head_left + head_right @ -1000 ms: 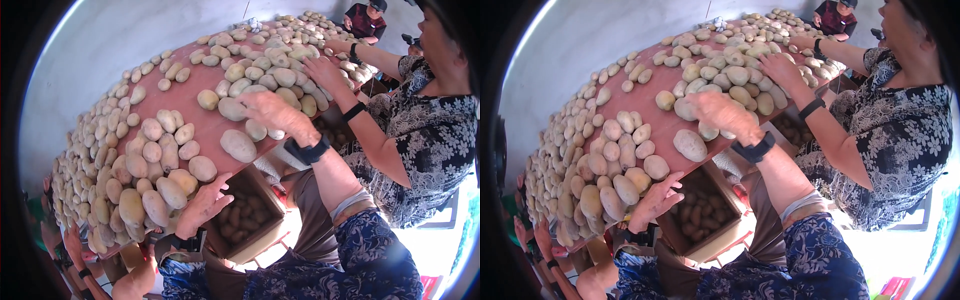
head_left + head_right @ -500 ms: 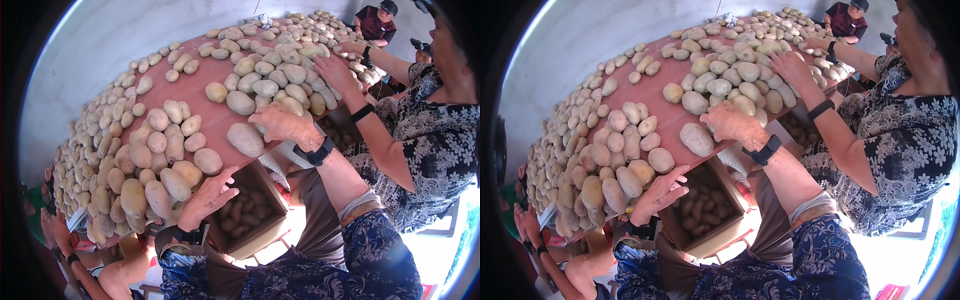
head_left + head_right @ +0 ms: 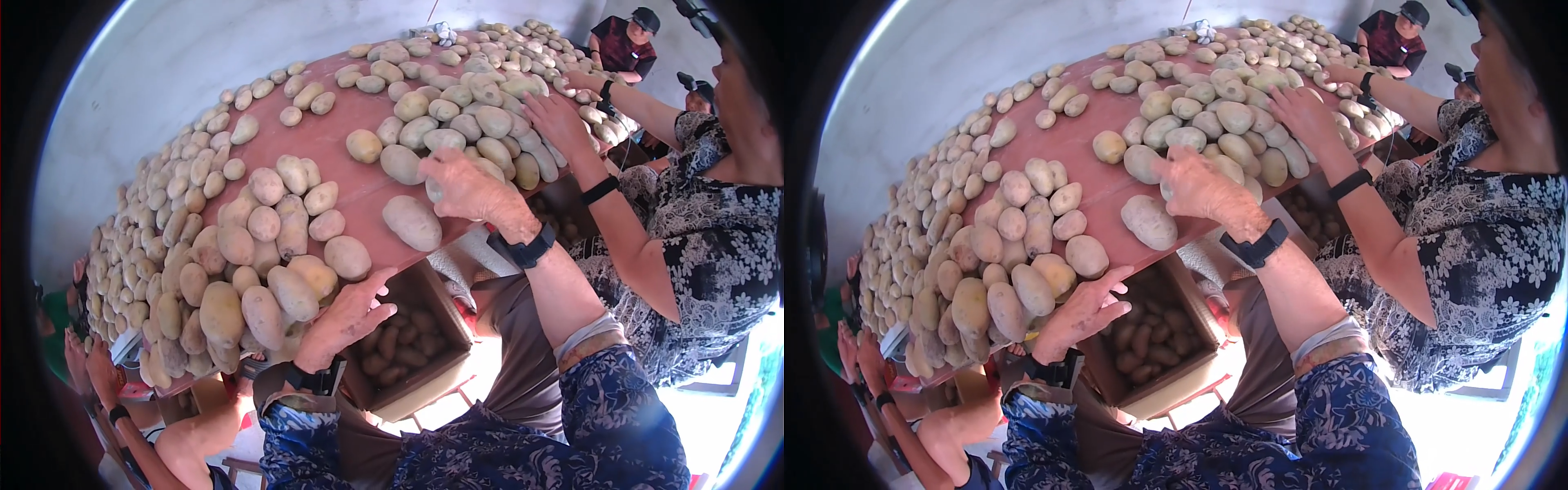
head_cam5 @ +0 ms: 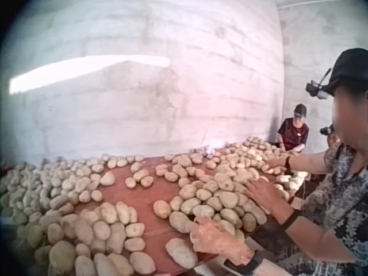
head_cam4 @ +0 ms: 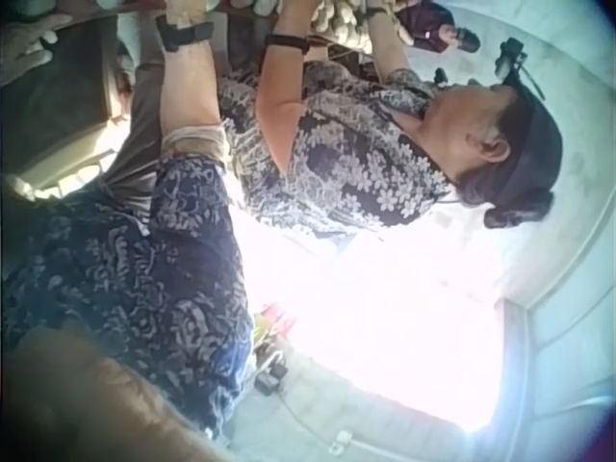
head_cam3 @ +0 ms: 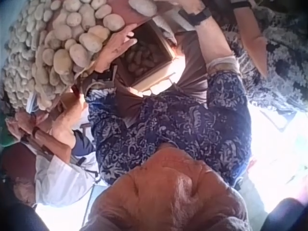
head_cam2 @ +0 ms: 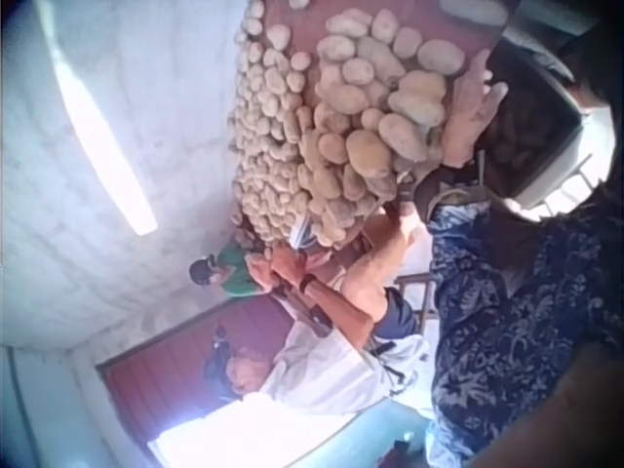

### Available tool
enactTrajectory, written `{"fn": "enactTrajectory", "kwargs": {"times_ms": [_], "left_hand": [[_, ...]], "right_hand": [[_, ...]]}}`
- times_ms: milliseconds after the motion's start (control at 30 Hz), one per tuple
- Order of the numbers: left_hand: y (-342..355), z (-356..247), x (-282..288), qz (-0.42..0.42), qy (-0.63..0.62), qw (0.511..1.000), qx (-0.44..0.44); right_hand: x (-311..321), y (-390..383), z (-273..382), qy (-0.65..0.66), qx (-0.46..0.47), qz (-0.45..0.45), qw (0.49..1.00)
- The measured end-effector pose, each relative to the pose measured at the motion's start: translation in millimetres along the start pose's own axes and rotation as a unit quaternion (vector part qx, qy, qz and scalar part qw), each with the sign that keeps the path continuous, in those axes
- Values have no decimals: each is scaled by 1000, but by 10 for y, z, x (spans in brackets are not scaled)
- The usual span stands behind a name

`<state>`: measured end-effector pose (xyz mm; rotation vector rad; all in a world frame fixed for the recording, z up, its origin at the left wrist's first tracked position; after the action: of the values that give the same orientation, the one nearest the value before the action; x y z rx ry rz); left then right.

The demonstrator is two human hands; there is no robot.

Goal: Sorting a large quantity of potatoes on a table into boxes.

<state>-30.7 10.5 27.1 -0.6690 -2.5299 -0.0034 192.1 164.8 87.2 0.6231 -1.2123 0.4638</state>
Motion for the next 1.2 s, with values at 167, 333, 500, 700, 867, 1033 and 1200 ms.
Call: {"fn": "enactTrajectory", "kwargs": {"times_ms": [167,333,500,700,867,1033,1200], "left_hand": [[30,-33,-20,-29,-13,999,-15],[58,44,14,-36,-156,987,-10],[117,-84,7,-80,-393,915,-31],[69,-89,20,-134,-376,917,3],[78,-95,39,-158,-375,913,29],[77,-95,50,-165,-364,916,32],[53,-75,48,-162,-359,918,39]], "right_hand": [[253,38,168,141,-42,-41,988],[-19,40,442,149,111,-82,979],[-117,-99,861,159,210,-13,965],[92,-56,825,341,171,52,923],[-213,-62,483,15,77,-78,994],[-547,-146,628,-55,69,-29,996],[-533,-108,625,-81,43,-32,995]]}}
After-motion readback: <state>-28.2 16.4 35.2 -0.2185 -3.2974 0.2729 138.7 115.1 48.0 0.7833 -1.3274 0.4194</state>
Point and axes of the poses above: each hand's wrist, its own y-axis towards the middle knuckle, its own x-axis out of the back of the hand, z = x × y, the point moved 2 cm from there along y, towards the middle knuckle, and after that the axes turned 3 degrees about -y, right-handed, at the moved point
